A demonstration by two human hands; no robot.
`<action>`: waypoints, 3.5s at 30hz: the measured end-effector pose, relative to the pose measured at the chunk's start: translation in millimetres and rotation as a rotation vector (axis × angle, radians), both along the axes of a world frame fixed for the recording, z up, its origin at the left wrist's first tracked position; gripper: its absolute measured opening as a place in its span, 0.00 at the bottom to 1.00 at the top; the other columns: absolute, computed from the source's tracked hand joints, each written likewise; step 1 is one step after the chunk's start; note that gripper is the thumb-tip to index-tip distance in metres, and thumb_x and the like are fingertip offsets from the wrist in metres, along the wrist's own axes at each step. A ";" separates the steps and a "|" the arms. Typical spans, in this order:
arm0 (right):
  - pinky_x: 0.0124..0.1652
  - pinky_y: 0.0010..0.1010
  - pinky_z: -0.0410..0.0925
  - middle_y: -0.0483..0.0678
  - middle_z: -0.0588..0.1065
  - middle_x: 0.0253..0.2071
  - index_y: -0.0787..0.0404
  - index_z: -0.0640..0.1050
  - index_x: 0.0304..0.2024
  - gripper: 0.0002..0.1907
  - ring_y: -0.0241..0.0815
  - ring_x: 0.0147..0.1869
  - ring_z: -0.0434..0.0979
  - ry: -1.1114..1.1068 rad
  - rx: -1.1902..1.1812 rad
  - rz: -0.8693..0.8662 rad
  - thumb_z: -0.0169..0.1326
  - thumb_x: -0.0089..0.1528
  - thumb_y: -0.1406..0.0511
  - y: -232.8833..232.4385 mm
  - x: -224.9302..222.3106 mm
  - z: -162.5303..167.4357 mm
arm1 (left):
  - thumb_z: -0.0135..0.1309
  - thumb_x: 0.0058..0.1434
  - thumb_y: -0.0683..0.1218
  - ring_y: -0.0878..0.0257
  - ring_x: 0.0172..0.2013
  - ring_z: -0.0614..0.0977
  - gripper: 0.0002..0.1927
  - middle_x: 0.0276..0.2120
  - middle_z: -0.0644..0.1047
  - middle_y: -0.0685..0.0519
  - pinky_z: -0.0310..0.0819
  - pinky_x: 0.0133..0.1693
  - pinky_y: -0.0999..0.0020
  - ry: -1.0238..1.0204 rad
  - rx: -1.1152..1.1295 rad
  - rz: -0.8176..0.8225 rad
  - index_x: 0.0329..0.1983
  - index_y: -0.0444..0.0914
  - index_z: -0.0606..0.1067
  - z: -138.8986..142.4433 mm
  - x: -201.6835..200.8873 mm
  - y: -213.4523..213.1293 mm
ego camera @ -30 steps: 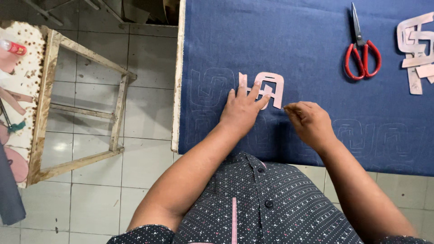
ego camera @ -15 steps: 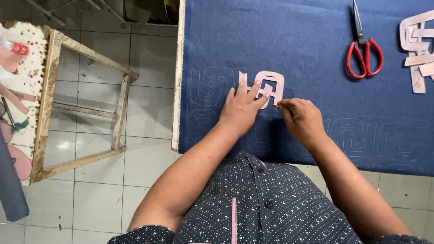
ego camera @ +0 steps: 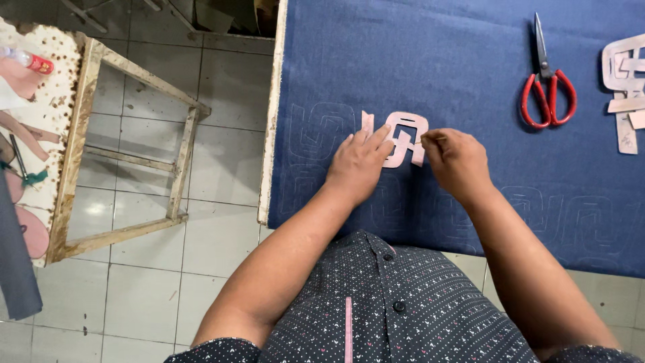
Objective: The person places a pink pattern template on a large blue fabric laid over a padded table and traces around its edges with a pen, holding the template steady with the other hand. They reposition the template to a new marked outline and continue tracing, with scissors and other templates resting on the table.
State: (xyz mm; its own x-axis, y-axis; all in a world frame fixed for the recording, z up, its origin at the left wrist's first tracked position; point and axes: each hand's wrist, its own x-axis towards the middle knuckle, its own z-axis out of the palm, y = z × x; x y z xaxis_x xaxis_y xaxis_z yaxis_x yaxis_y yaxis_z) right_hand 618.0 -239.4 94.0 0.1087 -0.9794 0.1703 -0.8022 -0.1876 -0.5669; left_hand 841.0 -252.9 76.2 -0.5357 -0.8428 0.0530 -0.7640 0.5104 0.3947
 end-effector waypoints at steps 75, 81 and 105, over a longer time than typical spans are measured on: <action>0.34 0.35 0.73 0.53 0.81 0.32 0.63 0.81 0.47 0.09 0.45 0.30 0.80 -0.571 0.500 -0.205 0.53 0.69 0.65 -27.9 19.7 5.7 | 0.47 0.60 0.41 0.51 0.65 0.68 0.20 0.73 0.61 0.58 0.69 0.55 0.51 -0.201 0.182 0.008 0.56 0.44 0.75 23.2 -9.8 -10.4; 0.46 0.41 0.72 0.55 0.81 0.40 0.65 0.82 0.41 0.07 0.54 0.46 0.81 -0.144 0.050 -0.084 0.56 0.67 0.67 -35.2 5.5 -3.1 | 0.49 0.61 0.42 0.44 0.69 0.65 0.17 0.70 0.64 0.56 0.70 0.53 0.50 -0.192 0.049 0.022 0.54 0.44 0.76 21.8 -11.2 -9.4; 0.32 0.25 0.68 0.43 0.82 0.35 0.64 0.81 0.46 0.15 0.35 0.29 0.79 -0.768 0.901 -0.195 0.55 0.62 0.62 56.2 -102.9 -16.8 | 0.55 0.62 0.39 0.43 0.74 0.59 0.21 0.71 0.64 0.44 0.45 0.73 0.43 0.071 0.013 0.396 0.58 0.44 0.76 -1.8 -21.2 27.9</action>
